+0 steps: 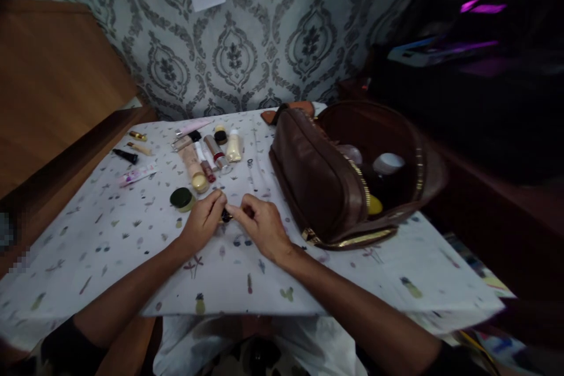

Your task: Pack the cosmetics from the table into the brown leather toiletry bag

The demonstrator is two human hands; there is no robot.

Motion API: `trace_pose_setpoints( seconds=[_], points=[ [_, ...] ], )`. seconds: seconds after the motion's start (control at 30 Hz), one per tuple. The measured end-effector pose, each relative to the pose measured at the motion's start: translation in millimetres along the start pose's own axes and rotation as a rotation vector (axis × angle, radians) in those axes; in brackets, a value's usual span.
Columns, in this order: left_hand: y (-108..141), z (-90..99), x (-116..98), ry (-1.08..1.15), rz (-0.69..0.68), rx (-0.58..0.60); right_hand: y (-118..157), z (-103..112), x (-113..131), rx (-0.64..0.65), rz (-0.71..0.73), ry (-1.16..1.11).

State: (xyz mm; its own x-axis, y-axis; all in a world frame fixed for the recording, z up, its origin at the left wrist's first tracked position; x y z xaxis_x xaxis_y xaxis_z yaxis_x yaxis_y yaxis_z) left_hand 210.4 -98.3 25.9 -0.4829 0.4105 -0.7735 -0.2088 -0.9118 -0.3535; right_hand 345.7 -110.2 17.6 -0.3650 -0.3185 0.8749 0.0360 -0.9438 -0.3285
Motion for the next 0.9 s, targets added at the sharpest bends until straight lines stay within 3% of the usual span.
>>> trace_pose_setpoints(
  seconds=[0.27,0.67,0.77,0.9],
  points=[
    [-1,4.0,2,-0.003,-0.002,-0.06,8,0,10,0.052,0.035,-0.158],
    [4,12.3,-13,-0.132,-0.13,-0.196,14,11,21,0.051,0.08,-0.251],
    [1,10.5,-24,-0.066,-0.091,-0.191,16,25,34,0.023,0.186,-0.167],
    [-9,-0.9,-57,0.093,-0.039,-0.123,20,60,60,-0.023,0.38,0.02]
  ],
)
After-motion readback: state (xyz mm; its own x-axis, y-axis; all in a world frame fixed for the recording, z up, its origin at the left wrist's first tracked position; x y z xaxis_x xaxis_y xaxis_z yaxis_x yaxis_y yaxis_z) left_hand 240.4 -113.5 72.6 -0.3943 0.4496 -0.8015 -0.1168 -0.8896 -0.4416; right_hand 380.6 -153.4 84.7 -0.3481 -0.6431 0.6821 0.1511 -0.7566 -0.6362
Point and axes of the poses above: each hand's wrist, its own y-axis away from the middle knuckle, its own z-axis out of the back of the hand, x = y × z, the point moved 7 cm from there along -y, towards the middle knuckle, and after that the axes turned 8 degrees about -x, right-handed, at the moved point
